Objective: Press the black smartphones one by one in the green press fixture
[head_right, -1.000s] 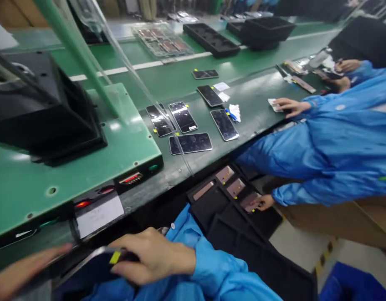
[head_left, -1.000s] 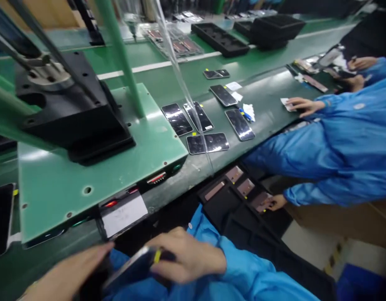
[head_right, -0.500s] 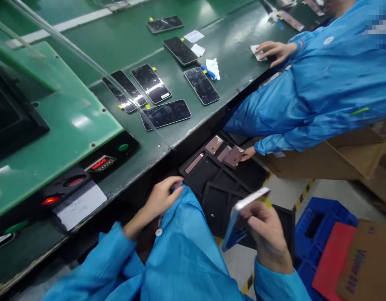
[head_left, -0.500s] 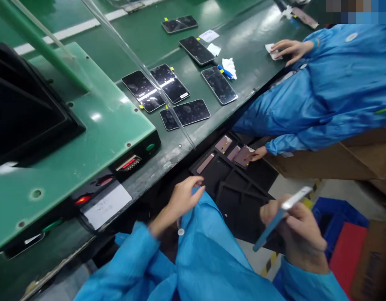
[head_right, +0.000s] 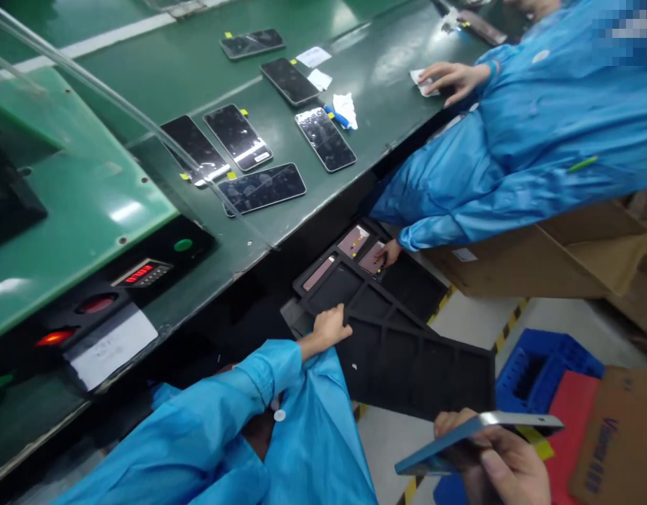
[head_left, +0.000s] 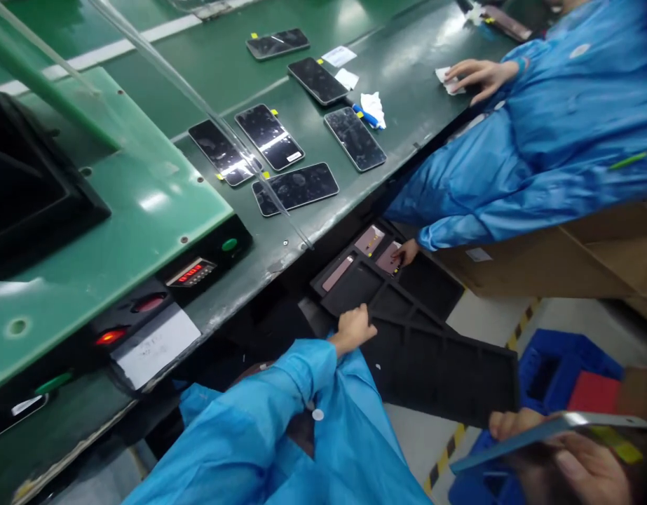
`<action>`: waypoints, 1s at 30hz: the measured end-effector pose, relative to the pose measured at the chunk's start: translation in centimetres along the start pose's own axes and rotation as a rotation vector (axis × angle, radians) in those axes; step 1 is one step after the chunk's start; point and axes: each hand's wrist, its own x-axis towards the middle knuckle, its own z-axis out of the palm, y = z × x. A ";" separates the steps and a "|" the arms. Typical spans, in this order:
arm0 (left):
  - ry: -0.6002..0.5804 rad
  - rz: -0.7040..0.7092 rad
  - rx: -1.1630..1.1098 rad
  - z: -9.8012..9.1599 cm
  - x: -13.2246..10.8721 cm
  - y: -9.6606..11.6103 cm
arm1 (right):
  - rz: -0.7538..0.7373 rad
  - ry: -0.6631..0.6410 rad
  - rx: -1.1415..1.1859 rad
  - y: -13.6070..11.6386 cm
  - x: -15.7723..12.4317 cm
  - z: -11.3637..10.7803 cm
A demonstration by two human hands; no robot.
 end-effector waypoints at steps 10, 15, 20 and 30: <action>0.272 -0.042 -0.032 -5.0 4.7 -2.9 | 0.106 0.212 -0.013 -0.8 1.3 -0.1; 0.188 -0.146 -0.055 -1.3 3.3 -6.6 | 0.108 0.155 0.019 0.6 2.8 -0.4; 0.135 -0.075 -0.108 -1.9 3.9 -7.4 | 0.106 0.107 0.009 1.3 3.2 -1.1; 0.051 -0.072 -0.390 -4.3 5.9 -8.4 | 0.032 0.023 0.024 1.3 2.7 -1.0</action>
